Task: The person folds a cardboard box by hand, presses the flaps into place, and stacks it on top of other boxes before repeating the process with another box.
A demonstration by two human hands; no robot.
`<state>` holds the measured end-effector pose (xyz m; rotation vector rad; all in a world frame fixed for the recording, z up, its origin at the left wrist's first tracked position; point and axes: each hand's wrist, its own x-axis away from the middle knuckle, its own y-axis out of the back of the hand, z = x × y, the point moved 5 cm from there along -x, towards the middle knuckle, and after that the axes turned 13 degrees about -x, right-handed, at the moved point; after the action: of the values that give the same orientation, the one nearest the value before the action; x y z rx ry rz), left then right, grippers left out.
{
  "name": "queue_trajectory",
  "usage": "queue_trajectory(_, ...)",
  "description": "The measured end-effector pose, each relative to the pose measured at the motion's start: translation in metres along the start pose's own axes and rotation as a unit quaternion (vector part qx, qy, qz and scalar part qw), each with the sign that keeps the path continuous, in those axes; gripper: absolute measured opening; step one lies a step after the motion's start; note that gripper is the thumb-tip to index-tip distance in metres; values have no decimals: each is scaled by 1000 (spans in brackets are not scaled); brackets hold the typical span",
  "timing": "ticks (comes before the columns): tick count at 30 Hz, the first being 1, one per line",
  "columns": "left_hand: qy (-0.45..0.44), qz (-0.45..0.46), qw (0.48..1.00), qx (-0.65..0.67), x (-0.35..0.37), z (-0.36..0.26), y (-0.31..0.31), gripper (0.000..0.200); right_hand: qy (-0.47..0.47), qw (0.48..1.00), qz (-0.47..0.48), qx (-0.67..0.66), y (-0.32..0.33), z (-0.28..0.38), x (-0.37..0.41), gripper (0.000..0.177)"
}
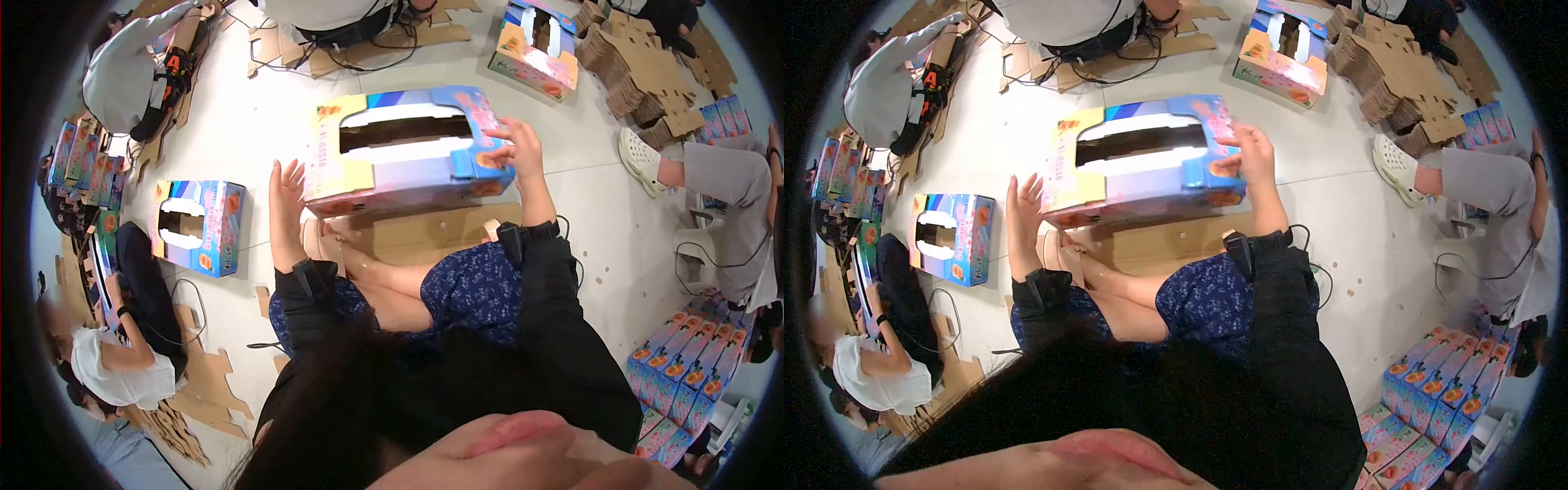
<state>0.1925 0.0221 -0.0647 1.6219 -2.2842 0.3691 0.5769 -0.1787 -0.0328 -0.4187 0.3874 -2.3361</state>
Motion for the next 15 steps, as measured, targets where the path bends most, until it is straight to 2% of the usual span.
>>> queue_trajectory(2, 16, 48, 999, -7, 4, -3, -3, 69, -7, 997, 2, 81, -10, -5, 8, 32)
queue_trajectory(3, 18, 36, 998, -42, 4, -1, -3, 67, 26, 995, -2, 94, -9, -7, 5, 28)
queue_trajectory(4, 21, 24, 997, -77, 4, 3, -3, 65, 62, 981, -7, 185, -7, -6, 3, 30)
queue_trajectory(6, 20, -8, 992, -125, 2, 10, 1, 62, 132, 922, -15, 363, -3, -3, 1, 34)
queue_trajectory(7, 16, -8, 991, -133, 1, 12, 3, 62, 156, 872, 1, 464, 3, -7, -3, 50)
queue_trajectory(9, 20, -21, 986, -161, 1, 10, 4, 64, 85, 829, 11, 553, 28, -37, -14, 61)
queue_trajectory(10, 6, -9, 975, -222, -6, 16, 5, 65, 51, 803, 14, 594, 30, -42, -15, 67)
queue_trajectory(11, -8, 3, 959, -282, -18, 30, 6, 66, -90, 815, 45, 571, 37, -52, -18, 83)
queue_trajectory(13, -23, 33, 913, -406, -13, 29, -3, 72, -110, 800, 61, 587, 35, -54, -15, 88)
queue_trajectory(14, -24, 49, 906, -420, -22, 51, -2, 81, -118, 792, 70, 595, 34, -55, -13, 91)
queue_trajectory(15, 4, 98, 889, -448, -9, 37, -15, 86, -122, 786, 81, 600, 38, -60, -17, 102)
